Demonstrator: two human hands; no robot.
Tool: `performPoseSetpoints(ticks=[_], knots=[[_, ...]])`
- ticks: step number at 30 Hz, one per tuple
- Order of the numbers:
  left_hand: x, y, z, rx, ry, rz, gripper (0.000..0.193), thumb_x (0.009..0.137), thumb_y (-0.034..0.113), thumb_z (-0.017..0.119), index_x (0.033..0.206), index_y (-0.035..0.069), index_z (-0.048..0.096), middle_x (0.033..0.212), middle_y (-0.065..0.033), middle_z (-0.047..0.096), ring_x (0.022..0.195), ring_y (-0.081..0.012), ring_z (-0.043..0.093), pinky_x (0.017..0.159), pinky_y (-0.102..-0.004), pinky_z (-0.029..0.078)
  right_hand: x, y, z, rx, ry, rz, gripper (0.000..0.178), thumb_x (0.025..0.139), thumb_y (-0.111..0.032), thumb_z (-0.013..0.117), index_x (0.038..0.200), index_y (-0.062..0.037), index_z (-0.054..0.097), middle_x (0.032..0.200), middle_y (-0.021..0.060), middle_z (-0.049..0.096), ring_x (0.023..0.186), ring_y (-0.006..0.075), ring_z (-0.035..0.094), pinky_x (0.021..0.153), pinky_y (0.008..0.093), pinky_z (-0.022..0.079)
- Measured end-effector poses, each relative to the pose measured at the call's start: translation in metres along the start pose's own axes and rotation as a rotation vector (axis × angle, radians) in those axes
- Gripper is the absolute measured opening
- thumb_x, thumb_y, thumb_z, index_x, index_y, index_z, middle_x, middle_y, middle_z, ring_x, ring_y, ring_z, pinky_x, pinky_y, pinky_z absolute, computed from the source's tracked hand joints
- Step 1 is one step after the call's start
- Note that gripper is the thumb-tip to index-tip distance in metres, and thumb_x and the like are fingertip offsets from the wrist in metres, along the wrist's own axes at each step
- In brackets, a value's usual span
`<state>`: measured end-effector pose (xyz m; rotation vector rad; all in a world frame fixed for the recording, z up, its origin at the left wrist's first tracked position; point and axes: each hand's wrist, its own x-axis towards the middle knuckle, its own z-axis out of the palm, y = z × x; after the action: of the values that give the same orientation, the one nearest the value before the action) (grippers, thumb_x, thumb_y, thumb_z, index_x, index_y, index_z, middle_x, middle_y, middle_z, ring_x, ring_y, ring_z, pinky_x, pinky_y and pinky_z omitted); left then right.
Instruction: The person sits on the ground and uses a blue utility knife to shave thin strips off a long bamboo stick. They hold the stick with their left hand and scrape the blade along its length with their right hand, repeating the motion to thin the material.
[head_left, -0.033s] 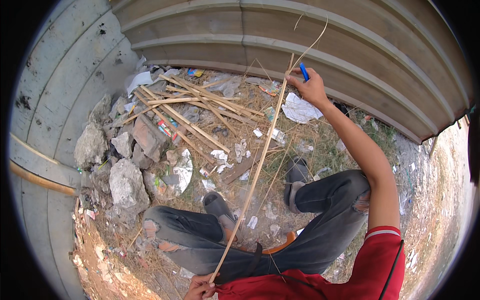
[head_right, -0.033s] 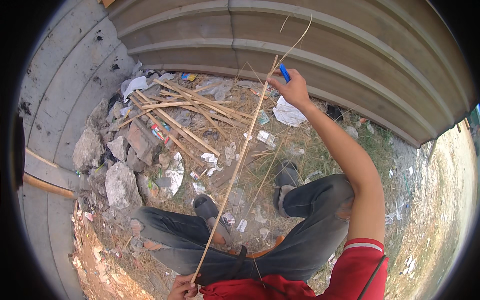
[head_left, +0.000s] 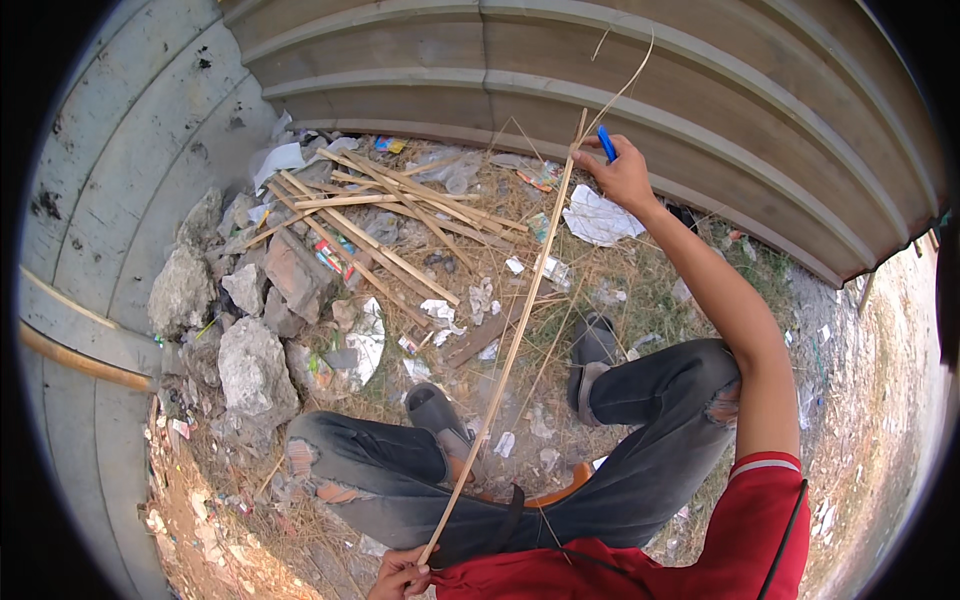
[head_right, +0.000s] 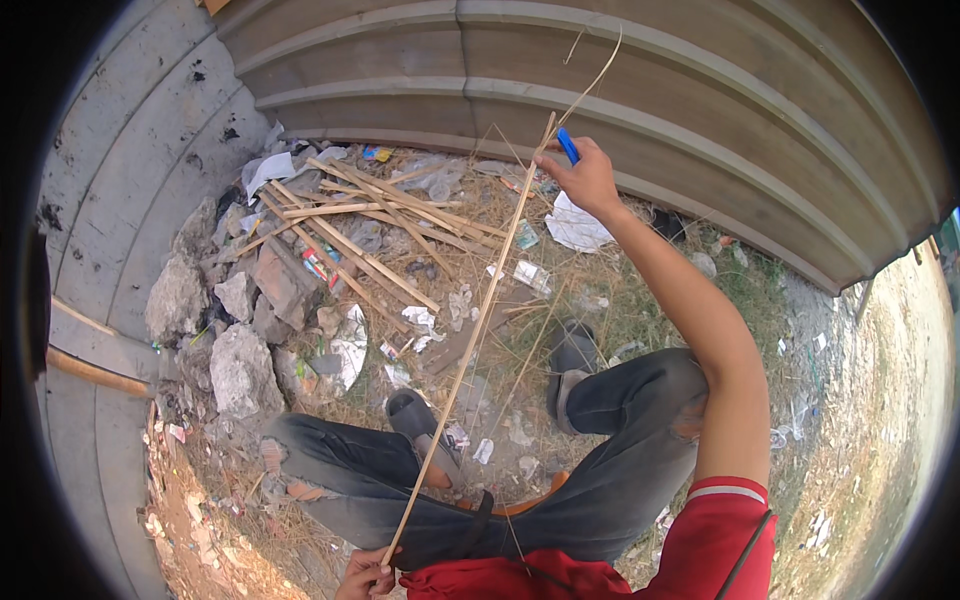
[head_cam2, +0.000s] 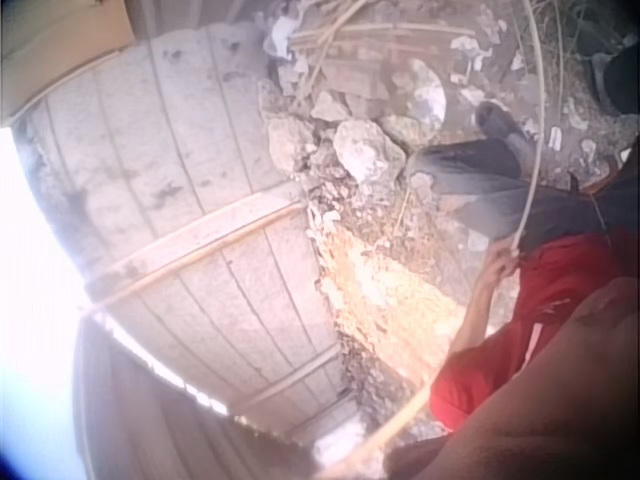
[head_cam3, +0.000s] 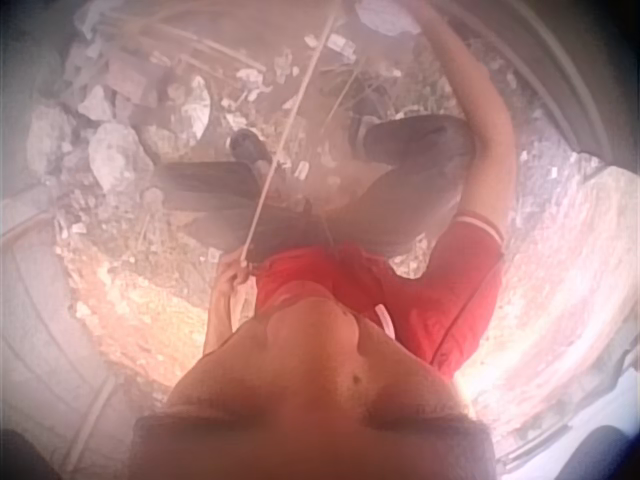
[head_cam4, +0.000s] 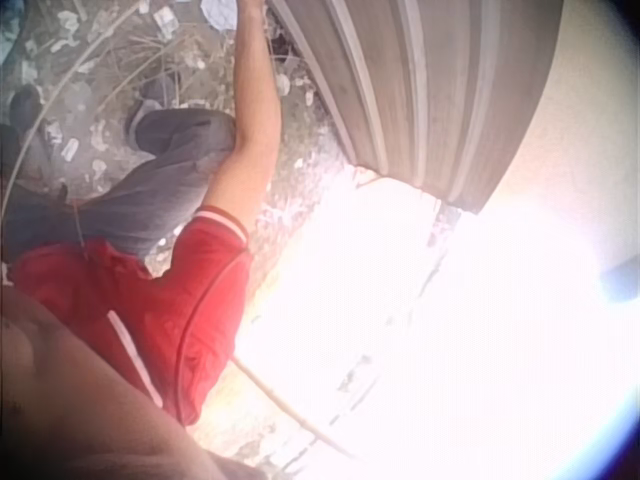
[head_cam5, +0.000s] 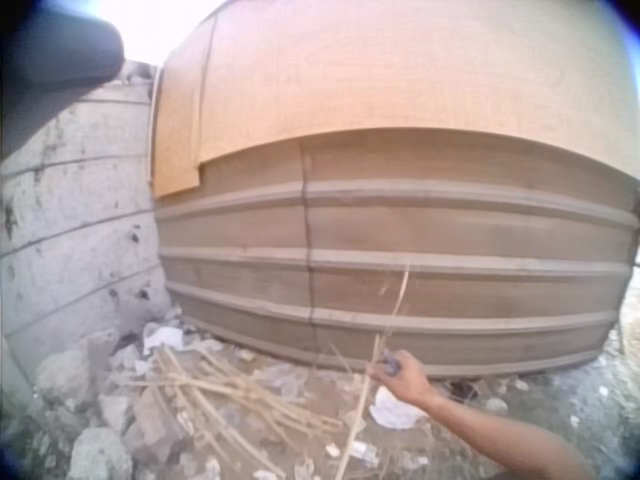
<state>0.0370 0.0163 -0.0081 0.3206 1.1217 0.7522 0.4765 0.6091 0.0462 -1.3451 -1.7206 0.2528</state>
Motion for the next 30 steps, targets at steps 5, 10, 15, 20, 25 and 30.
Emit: performPoseSetpoints(ticks=[5,10,15,20,25,30], knots=[[0.001,-0.002,-0.007,0.038,-0.025,-0.047,0.055,0.093,0.019,0.068,0.143,-0.001,0.056,0.062,0.0052,0.053,0.043,-0.0039,0.037,0.041,-0.0216,0.024,0.003,0.006,0.001,-0.043,0.0,-0.113,0.031,0.085,-0.032,0.081,0.102,-0.007,0.076,0.096,0.0159,0.071,0.089,0.0334,0.069,0.082,0.04,0.053],[0.0,-0.012,-0.017,0.025,-0.009,-0.076,0.053,0.092,0.019,0.069,0.141,0.0,0.058,0.061,0.0055,0.052,0.043,-0.0037,0.036,0.041,-0.0219,0.024,0.009,0.013,-0.003,0.016,-0.129,0.014,0.023,0.09,-0.024,0.077,0.096,-0.0017,0.072,0.076,0.0105,0.073,0.074,0.0267,0.069,0.073,0.0366,0.053],[0.0,-0.009,-0.014,0.037,-0.014,-0.093,0.052,0.092,0.019,0.069,0.139,0.001,0.06,0.06,0.0048,0.053,0.043,-0.0041,0.037,0.042,-0.0222,0.026,0.015,0.035,-0.002,0.361,-0.03,0.208,0.024,0.094,-0.023,0.075,0.089,-0.0005,0.068,0.079,0.0067,0.075,0.077,0.0144,0.067,0.073,0.0307,0.052],[-0.003,0.0,-0.001,0.014,-0.052,-0.075,0.053,0.091,0.02,0.069,0.14,0.002,0.059,0.06,0.0044,0.054,0.044,-0.0046,0.037,0.044,-0.0226,0.031,0.033,0.042,-0.016,0.466,0.201,0.367,0.026,0.097,-0.026,0.072,0.089,-0.002,0.068,0.085,0.009,0.075,0.083,0.0136,0.067,0.076,0.0297,0.05],[0.007,0.02,0.021,-0.273,-0.199,0.024,0.039,0.102,0.008,0.054,0.139,-0.005,0.057,0.061,-0.0009,0.043,0.042,-0.0058,0.034,0.04,-0.0224,0.027,0.003,0.048,-0.014,-0.005,-0.214,0.347,0.046,0.091,-0.042,0.076,0.104,0.002,0.07,0.091,0.0164,0.074,0.087,0.0245,0.07,0.08,0.0371,0.052],[0.062,0.069,0.082,-0.241,-0.208,0.261,0.043,0.108,0.014,0.046,0.149,0.0,0.046,0.067,-0.0002,0.039,0.043,-0.0061,0.032,0.039,-0.0215,0.028,-0.028,-0.036,-0.004,-0.401,-0.345,-0.042,0.066,0.092,-0.062,0.063,0.104,0.0028,0.07,0.092,0.0235,0.07,0.091,0.0397,0.069,0.084,0.0448,0.052]])
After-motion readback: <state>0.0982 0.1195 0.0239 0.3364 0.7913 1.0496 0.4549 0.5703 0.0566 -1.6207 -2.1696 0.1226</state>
